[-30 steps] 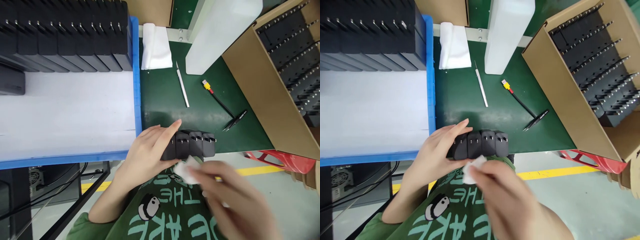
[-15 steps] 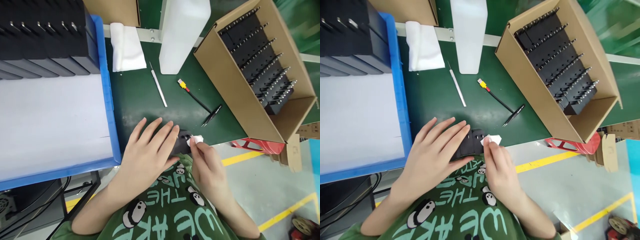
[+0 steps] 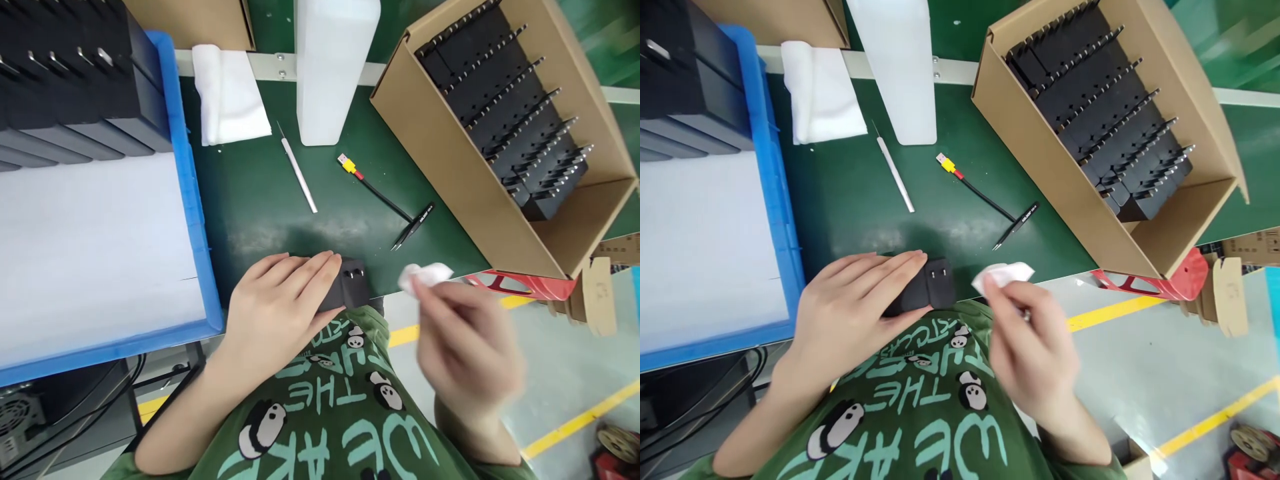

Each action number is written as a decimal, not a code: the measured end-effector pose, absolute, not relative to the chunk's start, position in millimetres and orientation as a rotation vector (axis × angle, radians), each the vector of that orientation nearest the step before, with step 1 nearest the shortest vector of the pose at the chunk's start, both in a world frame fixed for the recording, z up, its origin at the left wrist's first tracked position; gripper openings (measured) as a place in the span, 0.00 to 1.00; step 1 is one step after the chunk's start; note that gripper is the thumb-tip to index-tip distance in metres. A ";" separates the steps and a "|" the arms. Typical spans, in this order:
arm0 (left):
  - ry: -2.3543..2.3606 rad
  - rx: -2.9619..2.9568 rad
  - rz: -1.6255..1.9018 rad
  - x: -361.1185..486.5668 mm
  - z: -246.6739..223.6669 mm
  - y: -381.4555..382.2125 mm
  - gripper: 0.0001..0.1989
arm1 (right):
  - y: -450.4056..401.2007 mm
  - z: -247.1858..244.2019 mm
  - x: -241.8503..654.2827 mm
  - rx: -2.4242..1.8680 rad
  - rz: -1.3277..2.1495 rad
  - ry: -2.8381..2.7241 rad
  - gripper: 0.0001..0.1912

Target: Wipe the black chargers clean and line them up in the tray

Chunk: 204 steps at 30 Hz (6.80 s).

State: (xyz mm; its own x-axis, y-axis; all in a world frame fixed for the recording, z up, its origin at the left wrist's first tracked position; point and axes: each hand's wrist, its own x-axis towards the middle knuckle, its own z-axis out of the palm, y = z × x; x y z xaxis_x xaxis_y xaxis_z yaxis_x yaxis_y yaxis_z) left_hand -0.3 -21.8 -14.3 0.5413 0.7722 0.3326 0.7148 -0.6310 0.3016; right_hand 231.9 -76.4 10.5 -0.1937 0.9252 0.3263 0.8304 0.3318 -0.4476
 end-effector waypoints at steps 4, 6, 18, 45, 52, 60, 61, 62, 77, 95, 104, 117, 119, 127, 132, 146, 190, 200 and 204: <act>1.297 2.618 0.678 1.5 -15.2 -21.2 0.20 | -71.5 -20.3 210.4 -1.476 0.277 -2.345 0.21; 1.308 2.613 0.680 1.4 -15.6 -21.7 0.19 | -69.9 -23.8 207.3 -1.507 0.334 -2.378 0.18; 1.319 2.560 0.717 1.1 -15.5 -22.1 0.16 | -63.6 3.1 174.7 -1.214 0.261 -2.461 0.18; 1.004 2.716 0.936 -0.4 2.5 -52.0 0.12 | -27.3 16.3 244.0 -1.403 0.420 -1.753 0.20; 0.904 2.782 0.717 12.4 -12.6 -52.0 0.14 | -14.2 -13.8 240.1 -1.381 0.652 -1.789 0.17; 0.821 2.786 0.617 -8.7 -12.9 -43.4 0.16 | 20.9 2.9 239.0 -1.174 0.869 -1.974 0.20; 0.828 2.782 0.644 -9.5 -15.1 -42.2 0.16 | 29.2 6.1 232.2 -1.086 0.921 -2.056 0.20; 0.838 2.773 0.679 -9.9 -17.5 -41.4 0.16 | 37.9 9.0 223.5 -0.990 0.970 -2.135 0.20; 0.921 2.562 0.868 -6.0 -26.5 -42.4 0.12 | 93.0 10.9 160.1 -0.379 1.632 -2.667 0.12; 0.909 2.611 0.935 -7.3 -33.5 -41.4 0.13 | 97.5 32.6 185.0 -0.413 1.119 -2.391 0.23; 0.911 2.726 0.983 -6.8 -39.0 -40.0 0.15 | 134.4 88.3 213.0 -1.166 0.183 -1.728 0.03; 0.968 2.701 1.062 -1.6 -54.1 -46.2 0.13 | 172.6 82.5 180.7 -1.057 -0.202 -2.480 0.17; 0.967 2.704 1.057 -2.1 -52.9 -45.8 0.13 | 170.3 81.6 183.1 -1.076 -0.234 -2.547 0.19; 0.972 2.684 1.127 -1.2 -51.0 -44.6 0.12 | 177.0 85.7 185.8 -1.014 -0.267 -2.277 0.15; 0.973 2.685 1.126 -1.5 -52.0 -43.6 0.13 | 177.5 88.6 181.9 -0.998 -0.311 -2.260 0.12; 0.896 2.645 0.964 -7.4 -36.4 -42.6 0.16 | 186.1 91.7 189.1 -1.054 -0.333 -2.500 0.19; 0.845 2.590 0.775 -10.7 -26.8 -40.3 0.15 | 113.9 -1.6 138.9 -0.062 1.603 -2.621 0.18; 0.838 2.591 0.790 -10.9 -26.9 -39.7 0.14 | 113.7 -4.2 137.6 -0.012 1.581 -2.652 0.18; 0.875 2.568 0.819 -8.9 -27.4 -38.5 0.13 | 119.5 -2.1 145.2 -0.152 1.433 -2.585 0.17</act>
State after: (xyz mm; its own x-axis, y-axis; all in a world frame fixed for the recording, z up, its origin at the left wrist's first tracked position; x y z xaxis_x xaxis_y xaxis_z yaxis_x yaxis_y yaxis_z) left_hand -8.9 -38.5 -27.4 0.6506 0.6342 0.4177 0.4592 -0.7666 0.4488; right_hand 145.2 119.5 -2.1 -0.9782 0.1765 0.1091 0.0010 0.5299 -0.8481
